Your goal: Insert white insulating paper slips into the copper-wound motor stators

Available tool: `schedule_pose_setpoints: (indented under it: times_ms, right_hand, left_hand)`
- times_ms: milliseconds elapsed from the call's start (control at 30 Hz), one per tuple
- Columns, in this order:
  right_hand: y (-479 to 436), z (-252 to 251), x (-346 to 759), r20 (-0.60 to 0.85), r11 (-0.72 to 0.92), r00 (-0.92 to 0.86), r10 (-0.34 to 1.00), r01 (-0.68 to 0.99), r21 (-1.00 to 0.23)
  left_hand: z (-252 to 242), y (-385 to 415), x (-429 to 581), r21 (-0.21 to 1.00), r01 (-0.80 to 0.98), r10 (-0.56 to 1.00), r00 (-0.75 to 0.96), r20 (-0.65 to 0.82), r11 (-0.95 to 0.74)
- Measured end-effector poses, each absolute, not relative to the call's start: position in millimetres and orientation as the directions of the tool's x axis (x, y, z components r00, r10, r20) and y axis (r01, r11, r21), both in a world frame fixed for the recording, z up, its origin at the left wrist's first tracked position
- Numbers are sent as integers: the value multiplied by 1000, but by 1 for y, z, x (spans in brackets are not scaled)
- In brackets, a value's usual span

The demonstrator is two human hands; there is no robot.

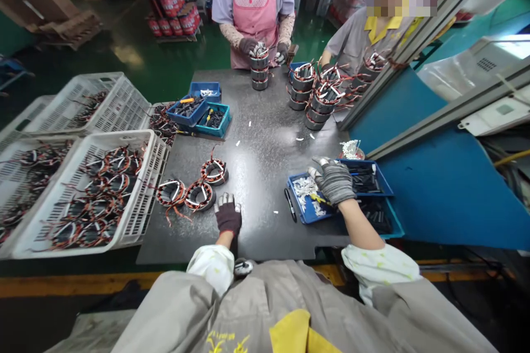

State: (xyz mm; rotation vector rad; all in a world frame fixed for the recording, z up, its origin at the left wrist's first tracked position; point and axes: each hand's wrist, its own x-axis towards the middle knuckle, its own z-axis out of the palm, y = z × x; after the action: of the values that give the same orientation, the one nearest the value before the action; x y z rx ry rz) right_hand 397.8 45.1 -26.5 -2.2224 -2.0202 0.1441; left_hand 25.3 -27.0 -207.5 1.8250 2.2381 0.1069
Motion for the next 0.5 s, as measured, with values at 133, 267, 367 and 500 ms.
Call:
schedule_pose_setpoints:
  times_ms: [133,267,367,500]
  right_hand:
    - [96,-7,399,45,-25,41,998,945,-326]
    - [140,-4,390,146,143,-83,986,868,-475]
    - [184,-16,386,56,123,-109,992,901,-415]
    - [247,-36,395,-60,-56,40,997,954,-295]
  left_hand:
    - [-228,-34,25,205,960,981,-182,-66,192]
    - [-236,-35,21,146,973,984,-176,-16,177]
    - [-239,-36,19,105,979,985,-175,10,173]
    - [-246,-40,15,81,981,983,-178,49,174]
